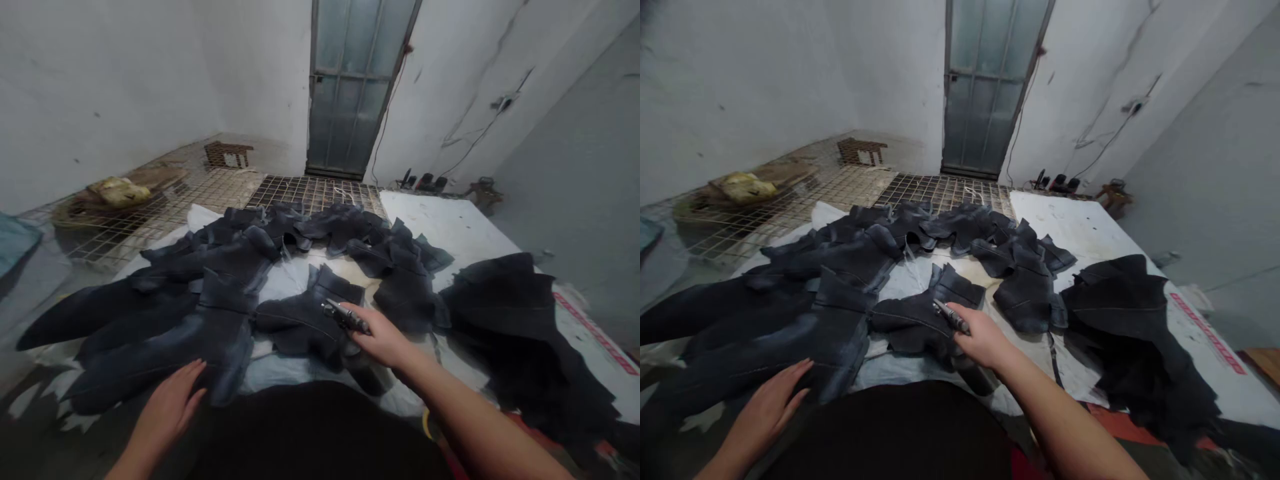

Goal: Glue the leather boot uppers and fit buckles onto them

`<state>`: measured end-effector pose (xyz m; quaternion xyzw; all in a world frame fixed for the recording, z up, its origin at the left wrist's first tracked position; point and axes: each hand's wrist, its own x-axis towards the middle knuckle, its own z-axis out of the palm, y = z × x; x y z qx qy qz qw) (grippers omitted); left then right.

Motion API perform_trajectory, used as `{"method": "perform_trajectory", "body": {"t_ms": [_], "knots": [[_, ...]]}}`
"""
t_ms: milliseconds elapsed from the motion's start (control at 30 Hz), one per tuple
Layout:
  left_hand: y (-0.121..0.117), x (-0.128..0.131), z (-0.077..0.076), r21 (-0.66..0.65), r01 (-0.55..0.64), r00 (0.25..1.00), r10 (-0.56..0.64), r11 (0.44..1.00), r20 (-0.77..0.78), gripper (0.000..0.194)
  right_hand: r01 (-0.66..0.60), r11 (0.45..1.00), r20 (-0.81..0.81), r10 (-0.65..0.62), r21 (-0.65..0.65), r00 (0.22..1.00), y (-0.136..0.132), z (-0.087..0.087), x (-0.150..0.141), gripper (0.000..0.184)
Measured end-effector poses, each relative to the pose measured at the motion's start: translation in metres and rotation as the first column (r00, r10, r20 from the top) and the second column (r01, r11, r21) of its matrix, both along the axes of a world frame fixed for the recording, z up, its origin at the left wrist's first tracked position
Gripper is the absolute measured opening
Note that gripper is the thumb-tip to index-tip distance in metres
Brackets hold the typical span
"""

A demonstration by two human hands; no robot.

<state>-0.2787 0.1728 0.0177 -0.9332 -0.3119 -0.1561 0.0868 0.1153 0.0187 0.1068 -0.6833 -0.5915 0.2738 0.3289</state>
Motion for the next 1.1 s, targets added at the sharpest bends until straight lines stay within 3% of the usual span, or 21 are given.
{"method": "perform_trajectory", "body": {"t_ms": [167, 333, 500, 600, 700, 833, 1000, 1100], "knots": [[-0.008, 0.024, -0.003, -0.010, 0.046, 0.999, -0.046, 0.999, -0.022, 0.043, -0.208, 0.978, 0.024, 0.209, -0.008, 0.978, 0.001, 0.024, -0.027, 0.059], [-0.023, 0.031, -0.022, -0.054, 0.078, 0.995, -0.081, 0.995, -0.059, 0.040, -0.328, 0.940, 0.082, 0.336, -0.093, 0.938, -0.011, 0.031, -0.030, 0.059], [-0.029, 0.031, -0.039, -0.124, 0.084, 0.993, -0.093, 0.989, -0.072, 0.035, -0.239, 0.965, 0.093, 0.249, -0.108, 0.964, -0.039, 0.018, -0.018, 0.061], [-0.028, 0.039, -0.041, -0.186, 0.092, 0.993, -0.105, 0.978, -0.062, 0.033, -0.275, 0.953, 0.077, 0.286, -0.126, 0.955, -0.056, 0.013, -0.011, 0.062], [-0.023, 0.055, -0.039, -0.216, 0.115, 0.990, -0.130, 0.970, -0.057, 0.032, -0.205, 0.973, 0.073, 0.213, -0.105, 0.974, -0.071, 0.009, -0.004, 0.062], [-0.014, 0.081, -0.037, -0.158, 0.211, 0.975, -0.220, 0.965, -0.037, 0.034, -0.060, 0.994, 0.072, 0.067, -0.094, 0.995, -0.091, 0.006, 0.006, 0.060], [-0.004, 0.109, -0.039, -0.145, 0.305, 0.950, -0.310, 0.941, -0.018, 0.033, -0.117, 0.975, 0.024, 0.123, -0.188, 0.992, -0.113, 0.004, 0.013, 0.063], [0.001, 0.127, -0.040, -0.150, 0.358, 0.932, -0.363, 0.922, -0.007, 0.032, -0.026, 0.983, 0.008, 0.028, -0.183, 1.000, -0.120, -0.003, 0.019, 0.061]]}}
